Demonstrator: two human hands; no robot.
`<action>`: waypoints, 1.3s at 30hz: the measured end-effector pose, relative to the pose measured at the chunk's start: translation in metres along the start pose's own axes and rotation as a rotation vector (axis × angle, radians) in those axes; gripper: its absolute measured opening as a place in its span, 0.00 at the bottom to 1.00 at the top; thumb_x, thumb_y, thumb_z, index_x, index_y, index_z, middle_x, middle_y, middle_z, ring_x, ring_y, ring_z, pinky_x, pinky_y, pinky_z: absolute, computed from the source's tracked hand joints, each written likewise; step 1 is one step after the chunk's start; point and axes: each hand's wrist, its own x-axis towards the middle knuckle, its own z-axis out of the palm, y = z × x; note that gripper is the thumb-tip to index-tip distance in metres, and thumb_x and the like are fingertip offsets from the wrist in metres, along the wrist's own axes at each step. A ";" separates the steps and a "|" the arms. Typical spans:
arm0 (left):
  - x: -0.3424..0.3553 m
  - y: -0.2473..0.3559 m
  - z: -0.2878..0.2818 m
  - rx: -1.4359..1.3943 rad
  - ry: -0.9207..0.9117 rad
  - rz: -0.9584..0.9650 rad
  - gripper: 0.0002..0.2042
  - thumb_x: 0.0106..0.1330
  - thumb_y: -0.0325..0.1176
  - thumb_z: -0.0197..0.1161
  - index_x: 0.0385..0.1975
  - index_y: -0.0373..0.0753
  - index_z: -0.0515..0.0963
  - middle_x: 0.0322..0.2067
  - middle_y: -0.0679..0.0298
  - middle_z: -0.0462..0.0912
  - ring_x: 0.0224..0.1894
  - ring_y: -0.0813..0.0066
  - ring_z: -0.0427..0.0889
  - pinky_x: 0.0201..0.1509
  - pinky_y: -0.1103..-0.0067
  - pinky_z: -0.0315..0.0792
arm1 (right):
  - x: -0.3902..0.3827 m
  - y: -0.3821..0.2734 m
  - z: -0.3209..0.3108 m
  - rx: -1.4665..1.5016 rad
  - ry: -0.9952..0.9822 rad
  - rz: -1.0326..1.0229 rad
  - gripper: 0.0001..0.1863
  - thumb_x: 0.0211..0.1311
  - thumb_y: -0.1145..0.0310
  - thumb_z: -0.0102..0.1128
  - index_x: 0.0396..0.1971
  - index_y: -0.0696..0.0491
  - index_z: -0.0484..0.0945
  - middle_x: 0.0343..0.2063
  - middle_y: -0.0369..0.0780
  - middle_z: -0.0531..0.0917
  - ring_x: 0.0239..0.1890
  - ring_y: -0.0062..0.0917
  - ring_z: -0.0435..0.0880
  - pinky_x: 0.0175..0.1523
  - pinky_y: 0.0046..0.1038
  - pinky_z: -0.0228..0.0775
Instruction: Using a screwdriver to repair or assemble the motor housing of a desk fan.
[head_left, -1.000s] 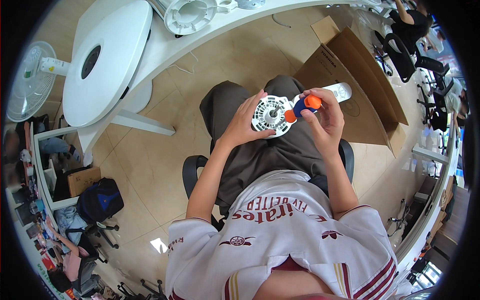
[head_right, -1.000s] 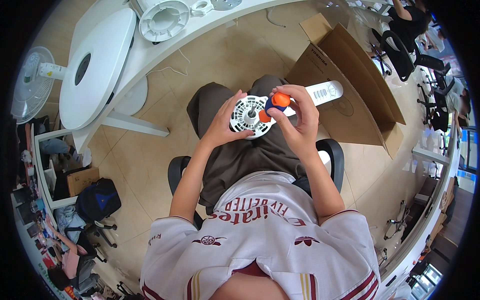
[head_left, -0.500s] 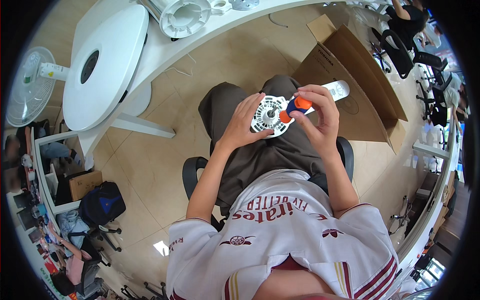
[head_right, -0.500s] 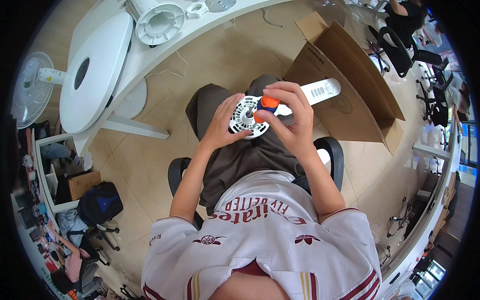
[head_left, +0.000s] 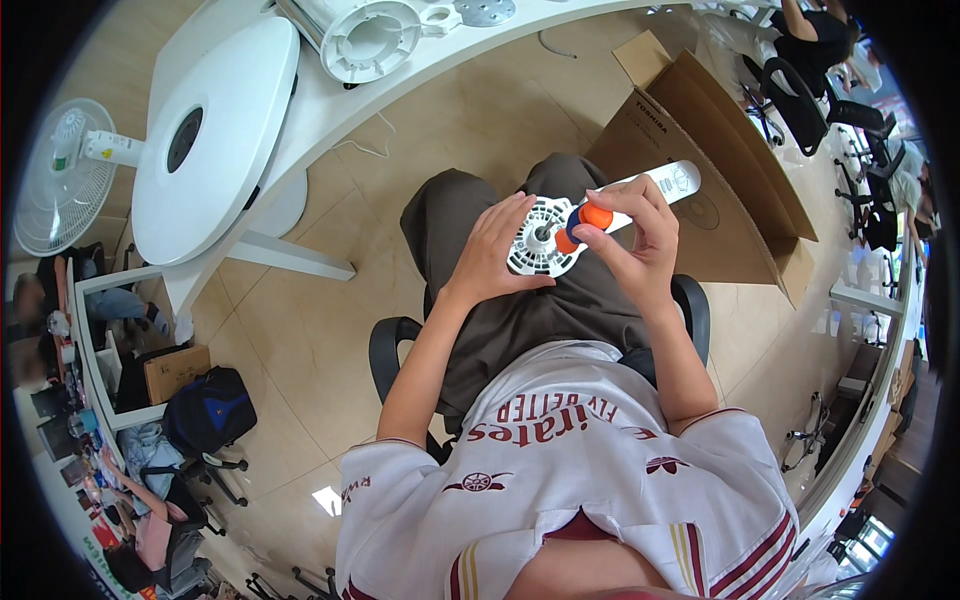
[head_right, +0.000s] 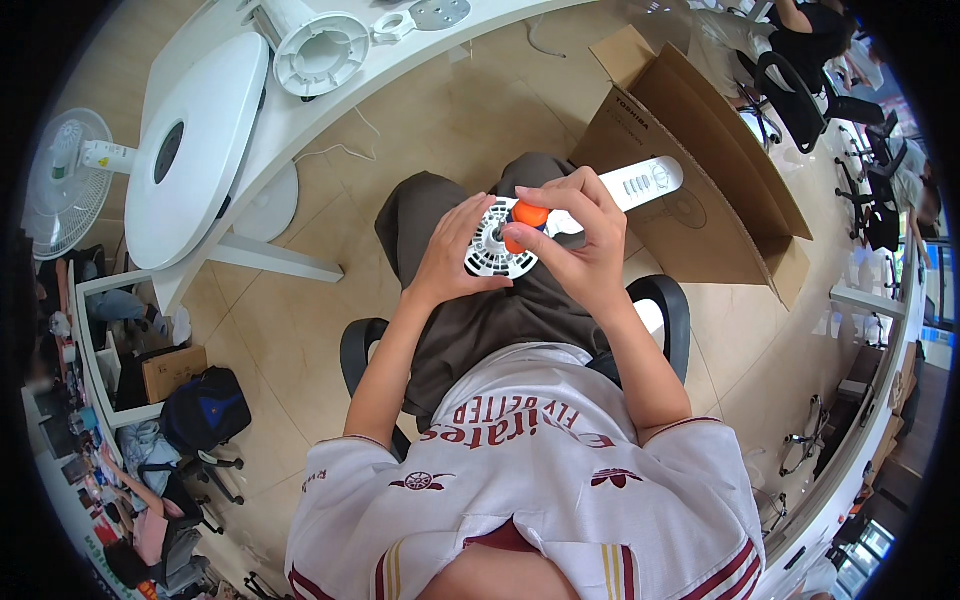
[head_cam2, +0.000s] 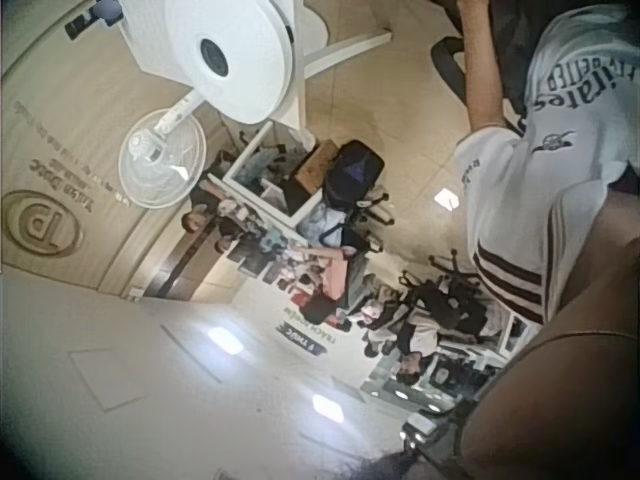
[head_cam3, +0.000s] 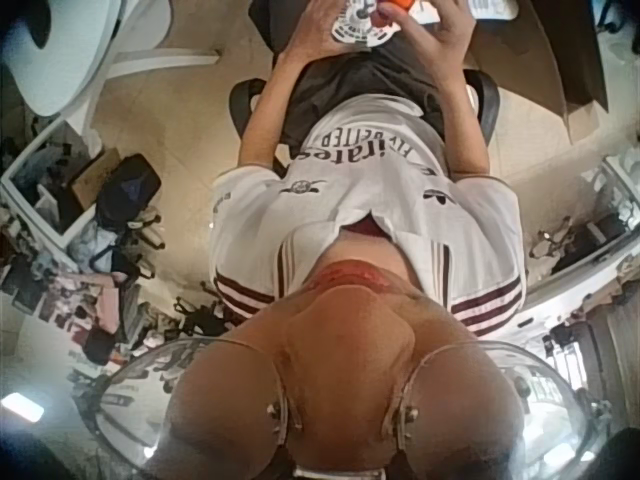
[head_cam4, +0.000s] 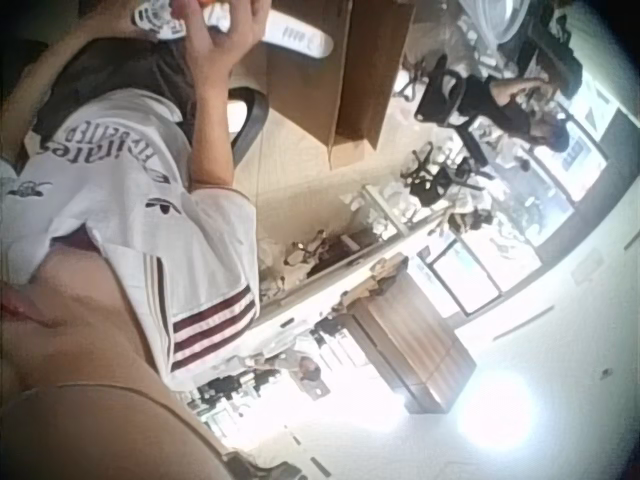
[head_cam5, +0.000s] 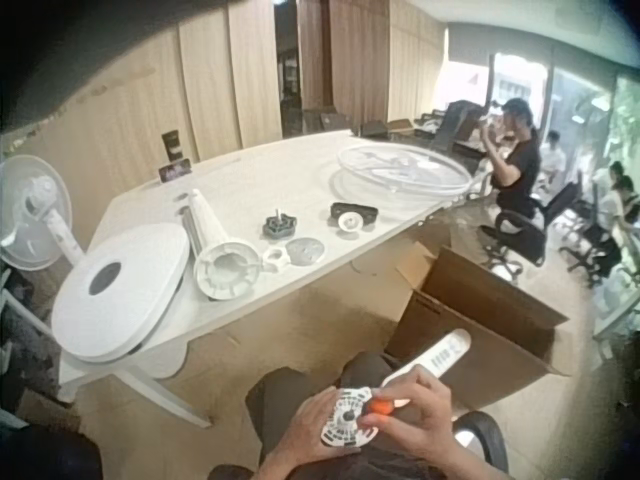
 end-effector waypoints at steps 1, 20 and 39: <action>0.000 0.000 0.000 -0.005 -0.001 -0.005 0.56 0.49 0.64 0.81 0.75 0.36 0.66 0.71 0.44 0.72 0.74 0.45 0.70 0.76 0.54 0.62 | 0.000 0.000 -0.001 0.005 -0.004 -0.003 0.21 0.49 0.72 0.85 0.45 0.57 0.90 0.33 0.38 0.83 0.39 0.26 0.83 0.46 0.27 0.74; -0.001 0.004 -0.001 -0.020 -0.005 -0.001 0.55 0.50 0.60 0.82 0.75 0.36 0.66 0.70 0.43 0.72 0.73 0.45 0.71 0.76 0.55 0.63 | 0.005 0.000 -0.019 0.087 -0.238 -0.018 0.17 0.56 0.73 0.79 0.46 0.57 0.90 0.38 0.40 0.88 0.41 0.27 0.86 0.48 0.28 0.76; 0.001 0.001 -0.001 -0.043 0.002 -0.007 0.54 0.49 0.58 0.83 0.75 0.37 0.66 0.70 0.44 0.73 0.73 0.45 0.71 0.76 0.55 0.63 | 0.010 0.002 -0.016 0.206 -0.231 0.087 0.13 0.67 0.75 0.67 0.50 0.58 0.86 0.52 0.48 0.88 0.53 0.36 0.87 0.59 0.34 0.77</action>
